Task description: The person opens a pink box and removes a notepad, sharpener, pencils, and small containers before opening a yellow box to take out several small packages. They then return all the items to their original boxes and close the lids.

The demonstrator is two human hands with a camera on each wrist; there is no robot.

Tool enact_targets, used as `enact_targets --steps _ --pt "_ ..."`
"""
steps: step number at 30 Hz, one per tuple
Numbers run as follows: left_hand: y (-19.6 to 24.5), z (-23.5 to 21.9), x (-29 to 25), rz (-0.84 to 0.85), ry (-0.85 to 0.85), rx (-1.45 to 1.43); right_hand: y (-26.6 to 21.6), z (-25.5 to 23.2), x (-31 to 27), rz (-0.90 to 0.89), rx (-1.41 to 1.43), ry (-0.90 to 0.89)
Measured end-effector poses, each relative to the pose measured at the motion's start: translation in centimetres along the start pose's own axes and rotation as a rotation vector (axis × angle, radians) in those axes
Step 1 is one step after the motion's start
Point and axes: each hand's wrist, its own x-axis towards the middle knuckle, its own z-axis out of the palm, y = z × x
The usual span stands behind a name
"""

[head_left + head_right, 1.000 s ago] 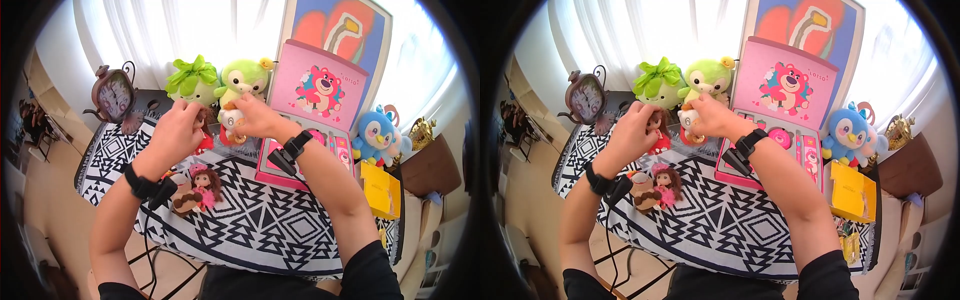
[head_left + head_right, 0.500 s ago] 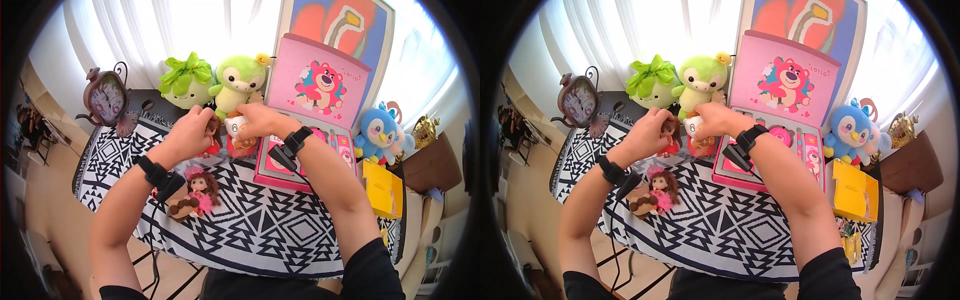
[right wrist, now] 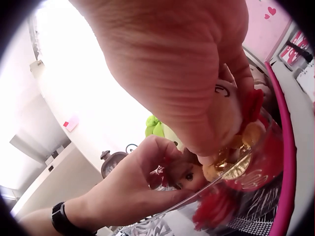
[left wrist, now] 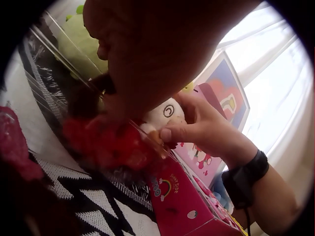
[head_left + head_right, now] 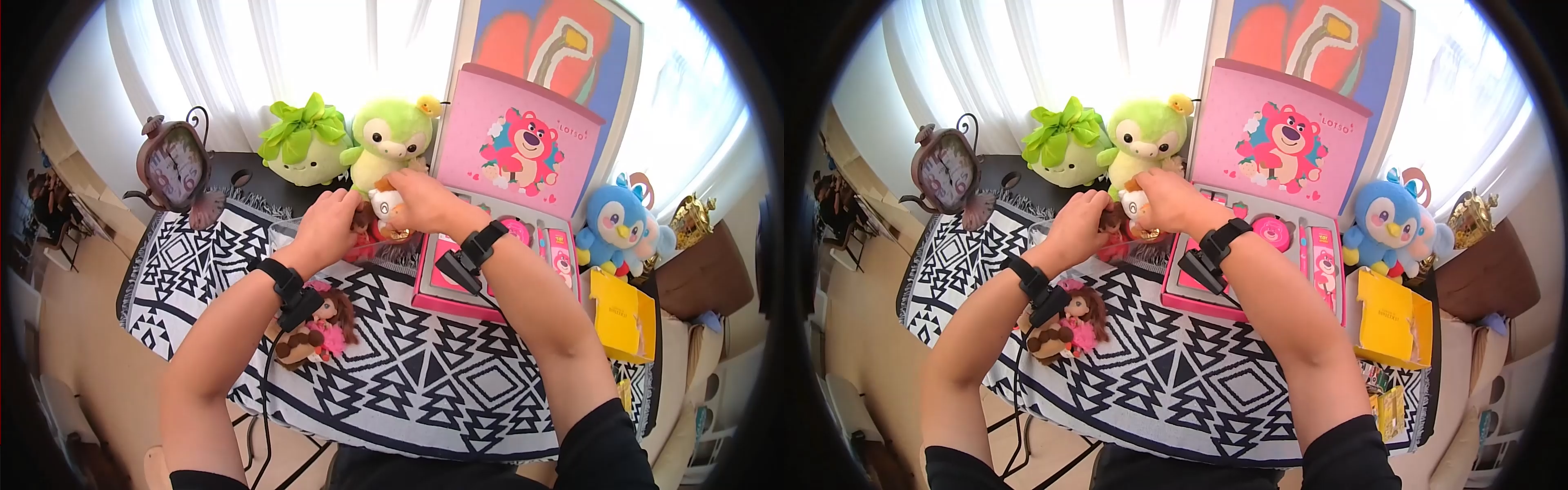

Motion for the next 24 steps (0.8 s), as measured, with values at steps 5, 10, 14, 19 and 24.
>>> enact_targets --steps 5,10,14,19,24 --pt "0.0 0.1 0.4 -0.003 -0.038 -0.019 0.7 1.9 0.5 0.025 -0.088 0.039" --pt "0.5 -2.1 -0.3 -0.071 -0.065 -0.103 -2.3 1.4 -1.7 0.039 -0.289 0.285" --pt "0.1 -6.1 -3.4 -0.09 0.058 -0.118 -6.1 0.9 -3.4 -0.114 -0.217 0.366" --pt "-1.4 -10.3 -10.8 -0.384 -0.236 0.026 -10.4 5.8 -5.0 -0.086 0.011 -0.02" --pt "-0.3 -11.7 -14.3 -0.77 -0.523 -0.339 -12.2 8.9 -3.4 0.023 0.123 -0.228"
